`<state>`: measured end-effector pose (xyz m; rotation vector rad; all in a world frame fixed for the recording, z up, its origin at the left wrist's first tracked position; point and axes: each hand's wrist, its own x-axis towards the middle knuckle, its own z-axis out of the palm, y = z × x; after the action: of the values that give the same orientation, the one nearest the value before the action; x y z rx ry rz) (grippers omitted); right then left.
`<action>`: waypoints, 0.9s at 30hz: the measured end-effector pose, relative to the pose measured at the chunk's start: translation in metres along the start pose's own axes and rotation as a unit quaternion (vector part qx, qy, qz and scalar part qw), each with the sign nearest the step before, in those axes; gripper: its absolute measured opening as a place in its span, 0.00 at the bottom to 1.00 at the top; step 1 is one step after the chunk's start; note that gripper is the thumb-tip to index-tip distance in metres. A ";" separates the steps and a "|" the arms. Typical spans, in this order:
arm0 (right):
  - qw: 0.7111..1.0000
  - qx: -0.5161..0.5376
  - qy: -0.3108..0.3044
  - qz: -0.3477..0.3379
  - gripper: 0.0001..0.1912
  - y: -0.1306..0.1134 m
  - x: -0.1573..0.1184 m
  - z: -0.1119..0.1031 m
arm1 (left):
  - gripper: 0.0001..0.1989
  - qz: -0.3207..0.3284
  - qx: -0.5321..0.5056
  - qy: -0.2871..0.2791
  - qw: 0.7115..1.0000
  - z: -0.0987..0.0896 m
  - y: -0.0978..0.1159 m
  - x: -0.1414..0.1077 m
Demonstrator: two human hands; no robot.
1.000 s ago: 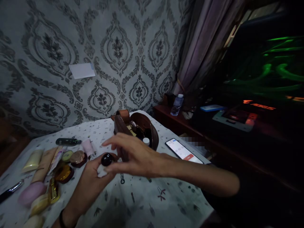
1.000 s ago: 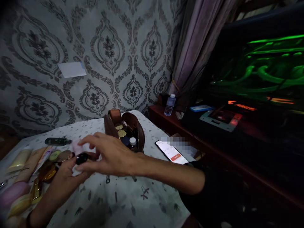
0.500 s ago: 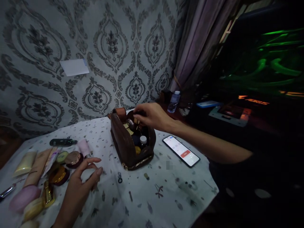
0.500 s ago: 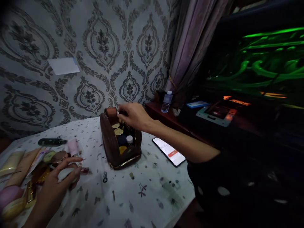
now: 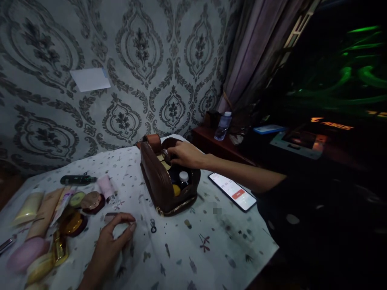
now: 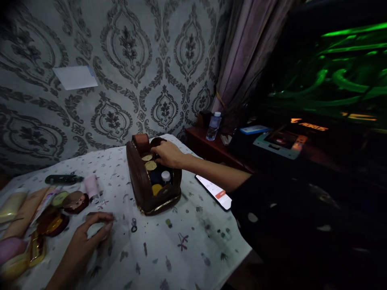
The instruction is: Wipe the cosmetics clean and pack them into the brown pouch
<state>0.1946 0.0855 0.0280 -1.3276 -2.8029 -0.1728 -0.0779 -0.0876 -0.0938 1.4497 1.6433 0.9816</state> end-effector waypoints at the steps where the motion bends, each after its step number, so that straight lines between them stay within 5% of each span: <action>1: 1.000 -0.012 -0.011 -0.003 0.12 0.000 0.001 0.002 | 0.17 0.010 0.008 0.004 1.000 0.001 0.000 0.000; 20: 0.995 -0.054 -0.071 -0.035 0.16 0.004 0.005 0.006 | 0.16 0.028 0.011 -0.018 0.999 0.014 0.006 -0.003; 27: 0.998 0.049 0.010 -0.027 0.14 0.010 0.000 -0.011 | 0.16 0.021 -0.004 -0.021 1.000 0.015 0.006 -0.006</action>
<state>0.2024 0.0911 0.0393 -1.2226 -2.7935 -0.0501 -0.0611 -0.0919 -0.0951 1.4950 1.5826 0.9744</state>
